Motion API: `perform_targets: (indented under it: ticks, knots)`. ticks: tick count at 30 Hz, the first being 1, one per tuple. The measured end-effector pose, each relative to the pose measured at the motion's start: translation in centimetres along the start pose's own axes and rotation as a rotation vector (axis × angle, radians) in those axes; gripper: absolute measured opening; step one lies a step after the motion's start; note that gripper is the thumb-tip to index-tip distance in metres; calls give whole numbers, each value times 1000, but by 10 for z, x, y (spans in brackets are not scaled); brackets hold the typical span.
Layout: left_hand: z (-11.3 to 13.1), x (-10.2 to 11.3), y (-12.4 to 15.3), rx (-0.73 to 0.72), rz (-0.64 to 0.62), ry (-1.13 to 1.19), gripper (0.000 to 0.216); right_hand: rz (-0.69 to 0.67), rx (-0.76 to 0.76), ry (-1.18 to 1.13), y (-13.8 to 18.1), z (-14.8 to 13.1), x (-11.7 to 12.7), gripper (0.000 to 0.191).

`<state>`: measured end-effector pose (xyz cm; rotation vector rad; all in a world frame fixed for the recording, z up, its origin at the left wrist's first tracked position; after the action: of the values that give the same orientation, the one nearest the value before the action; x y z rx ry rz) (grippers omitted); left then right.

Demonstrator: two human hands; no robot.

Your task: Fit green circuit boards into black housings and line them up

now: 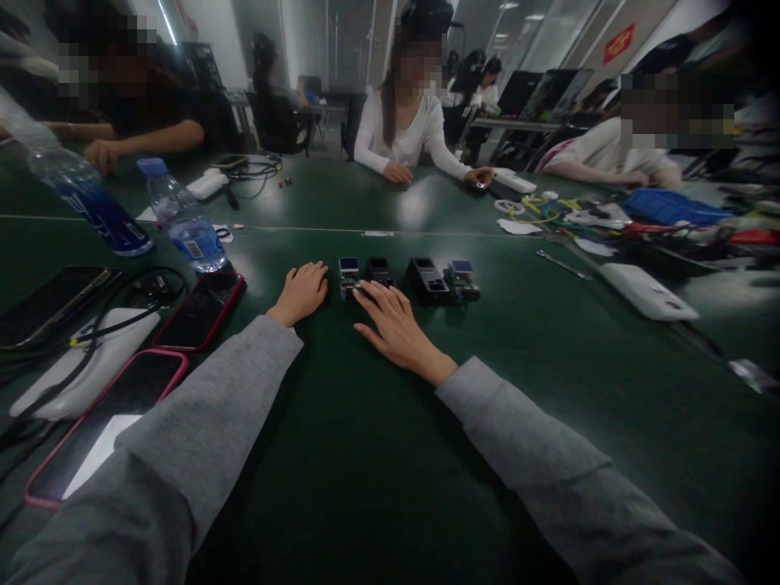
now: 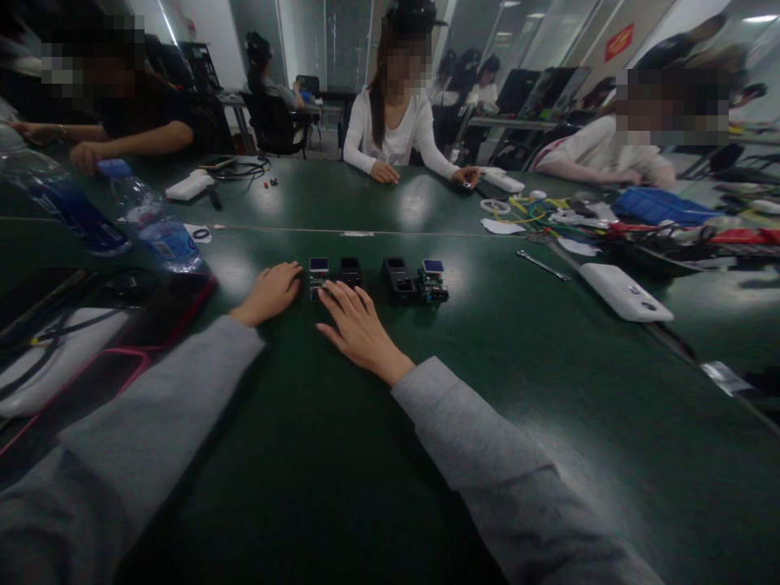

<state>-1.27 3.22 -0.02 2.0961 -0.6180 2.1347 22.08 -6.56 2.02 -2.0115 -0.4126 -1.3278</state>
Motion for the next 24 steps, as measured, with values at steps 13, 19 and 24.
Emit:
perform_targets:
  ticks: [13, 19, 24]
  knots:
    - [0, -2, -2, 1, -13, -1, 49, -26, 25, 0, 1, -1, 0, 62]
    - [-2, -5, -2, 2, 7, -7, 49, 98, -93, 5, 1, 0, 0, 62]
    - [-2, -4, -2, 5, -4, -7, 49, 103, -135, -10, -1, -1, 2, 58]
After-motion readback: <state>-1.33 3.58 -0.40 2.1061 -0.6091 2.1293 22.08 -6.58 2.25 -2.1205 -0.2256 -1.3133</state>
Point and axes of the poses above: each hand's wrist, its own y-axis away from the middle knuckle, its own x-axis out of the back of the hand, z = x × y, the point moved 1 cm from there along -y, towards the middle knuckle, and after that the axes turned 12 degrees about -y, right-handed, at the moved point
